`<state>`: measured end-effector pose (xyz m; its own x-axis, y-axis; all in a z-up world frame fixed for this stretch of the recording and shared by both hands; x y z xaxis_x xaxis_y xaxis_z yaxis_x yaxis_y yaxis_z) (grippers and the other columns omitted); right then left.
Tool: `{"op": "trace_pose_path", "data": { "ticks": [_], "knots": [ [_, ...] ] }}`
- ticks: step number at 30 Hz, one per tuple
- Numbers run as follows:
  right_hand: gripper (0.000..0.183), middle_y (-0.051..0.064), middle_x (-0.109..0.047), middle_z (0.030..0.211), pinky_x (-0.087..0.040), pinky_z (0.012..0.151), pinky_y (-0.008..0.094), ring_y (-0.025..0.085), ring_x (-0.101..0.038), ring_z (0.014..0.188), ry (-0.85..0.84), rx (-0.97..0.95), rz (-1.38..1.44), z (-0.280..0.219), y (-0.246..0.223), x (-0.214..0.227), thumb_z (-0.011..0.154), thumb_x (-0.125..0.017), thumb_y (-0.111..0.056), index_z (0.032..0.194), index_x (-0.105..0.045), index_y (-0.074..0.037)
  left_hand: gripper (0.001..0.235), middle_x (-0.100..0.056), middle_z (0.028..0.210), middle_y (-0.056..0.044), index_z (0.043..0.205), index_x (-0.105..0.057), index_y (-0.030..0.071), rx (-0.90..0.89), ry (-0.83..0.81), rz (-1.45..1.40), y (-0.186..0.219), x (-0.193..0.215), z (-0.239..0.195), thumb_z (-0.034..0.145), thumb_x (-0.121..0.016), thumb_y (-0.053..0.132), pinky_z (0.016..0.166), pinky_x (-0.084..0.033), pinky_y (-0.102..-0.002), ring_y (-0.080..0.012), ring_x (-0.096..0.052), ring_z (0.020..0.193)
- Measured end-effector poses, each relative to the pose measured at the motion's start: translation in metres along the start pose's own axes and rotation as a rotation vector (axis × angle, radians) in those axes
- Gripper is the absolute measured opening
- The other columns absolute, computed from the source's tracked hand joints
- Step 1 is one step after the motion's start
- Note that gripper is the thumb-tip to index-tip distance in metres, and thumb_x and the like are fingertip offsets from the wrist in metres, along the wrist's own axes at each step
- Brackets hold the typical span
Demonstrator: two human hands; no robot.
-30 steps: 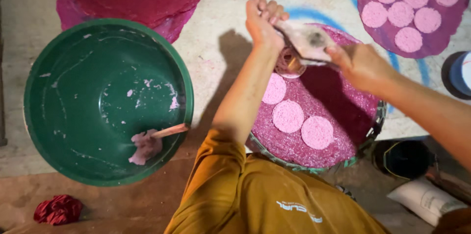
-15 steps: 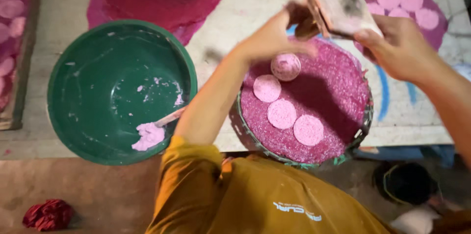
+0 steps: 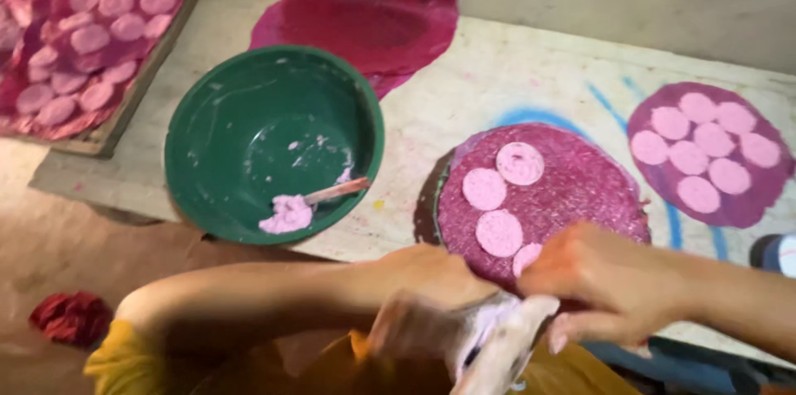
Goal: The person scoops pink paste from a green bowl into a hand-held molding tool and presses it onto a tray to create small circular shapes.
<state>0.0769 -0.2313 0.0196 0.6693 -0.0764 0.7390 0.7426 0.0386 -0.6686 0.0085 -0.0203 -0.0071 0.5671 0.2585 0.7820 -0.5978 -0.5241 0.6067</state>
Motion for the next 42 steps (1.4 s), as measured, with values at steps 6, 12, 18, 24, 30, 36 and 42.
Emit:
{"op": "trace_pose_path", "data": {
  "ticks": [6, 12, 18, 24, 30, 36, 42],
  "knots": [
    [0.049, 0.009, -0.055, 0.070, -0.046, 0.061, 0.045, 0.028, -0.063, 0.066, -0.010, -0.036, 0.433, -0.010, 0.013, -0.054, 0.106, -0.053, -0.048, 0.083, -0.058, -0.005, 0.034, -0.074, 0.091, -0.011, 0.114, -0.068, 0.021, 0.260, 0.067, -0.232, -0.049, -0.030, -0.048, 0.094, -0.057, 0.045, 0.072, -0.054, -0.047, -0.0340, -0.071, 0.083],
    [0.030, 0.000, -0.059, 0.063, -0.045, 0.051, 0.034, 0.013, -0.056, 0.056, 0.375, 0.081, -0.614, -0.015, 0.048, -0.023, 0.098, -0.067, -0.038, 0.077, -0.062, -0.016, 0.052, -0.074, 0.105, -0.013, 0.146, -0.054, 0.030, 0.203, 0.187, -1.265, -0.137, -0.013, -0.128, 0.096, -0.066, 0.022, 0.078, -0.051, -0.034, -0.0204, -0.064, 0.087],
    [0.009, 0.000, -0.065, 0.071, -0.051, 0.062, 0.029, 0.016, -0.065, 0.067, 0.495, 0.206, -1.284, 0.018, 0.072, -0.002, 0.085, -0.080, -0.014, 0.087, -0.072, -0.017, 0.063, -0.070, 0.130, -0.013, 0.151, -0.047, -0.003, 0.078, 0.066, -1.618, -0.160, -0.060, -0.091, 0.090, -0.062, -0.009, 0.100, -0.057, -0.035, -0.0225, -0.069, 0.119],
    [0.011, 0.001, -0.066, 0.080, -0.053, 0.077, 0.033, 0.018, -0.066, 0.078, 0.611, 0.136, -1.256, 0.046, 0.066, -0.004, 0.088, -0.075, -0.008, 0.094, -0.075, -0.017, 0.063, -0.067, 0.118, -0.018, 0.148, -0.041, -0.001, 0.028, 0.167, -1.555, -0.150, -0.066, -0.069, 0.090, -0.063, -0.015, 0.089, -0.059, -0.045, -0.0303, -0.070, 0.101],
    [0.009, -0.004, -0.062, 0.075, -0.049, 0.084, 0.031, 0.015, -0.062, 0.074, 0.659, 0.179, -1.381, 0.052, 0.072, -0.004, 0.090, -0.076, -0.017, 0.096, -0.078, -0.023, 0.064, -0.067, 0.131, -0.007, 0.147, -0.048, 0.008, 0.194, 0.038, -1.547, -0.158, -0.048, -0.089, 0.087, -0.061, -0.007, 0.108, -0.050, -0.032, -0.0171, -0.063, 0.124],
    [0.031, 0.008, -0.062, 0.104, -0.049, 0.092, 0.039, 0.024, -0.056, 0.099, 0.705, -0.048, -1.187, 0.080, 0.051, 0.000, 0.083, -0.080, -0.042, 0.104, -0.079, -0.018, 0.062, -0.064, 0.133, -0.012, 0.144, -0.054, 0.002, 0.168, 0.404, -1.072, -0.151, -0.054, -0.081, 0.085, -0.072, -0.002, 0.111, -0.043, -0.036, -0.0215, -0.059, 0.127],
    [0.024, 0.008, -0.047, 0.114, -0.052, 0.093, 0.034, 0.025, -0.046, 0.110, 0.929, 0.125, -0.904, 0.087, 0.000, -0.020, 0.084, -0.089, -0.031, 0.101, -0.072, -0.029, 0.076, -0.061, 0.136, -0.002, 0.149, -0.040, 0.009, 0.207, 0.449, -1.235, -0.139, -0.047, -0.096, 0.079, -0.068, -0.003, 0.105, -0.052, -0.032, -0.0139, -0.063, 0.125]
  ]
}}
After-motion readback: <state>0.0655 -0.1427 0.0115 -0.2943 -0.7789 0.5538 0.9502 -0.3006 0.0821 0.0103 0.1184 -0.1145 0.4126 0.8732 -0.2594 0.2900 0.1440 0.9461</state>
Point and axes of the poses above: each hand's wrist, its own z-axis towards the middle knuckle, its own x-axis out of the back of the hand, y = z × x, the point moved 3 cm from there along z, towards the middle knuckle
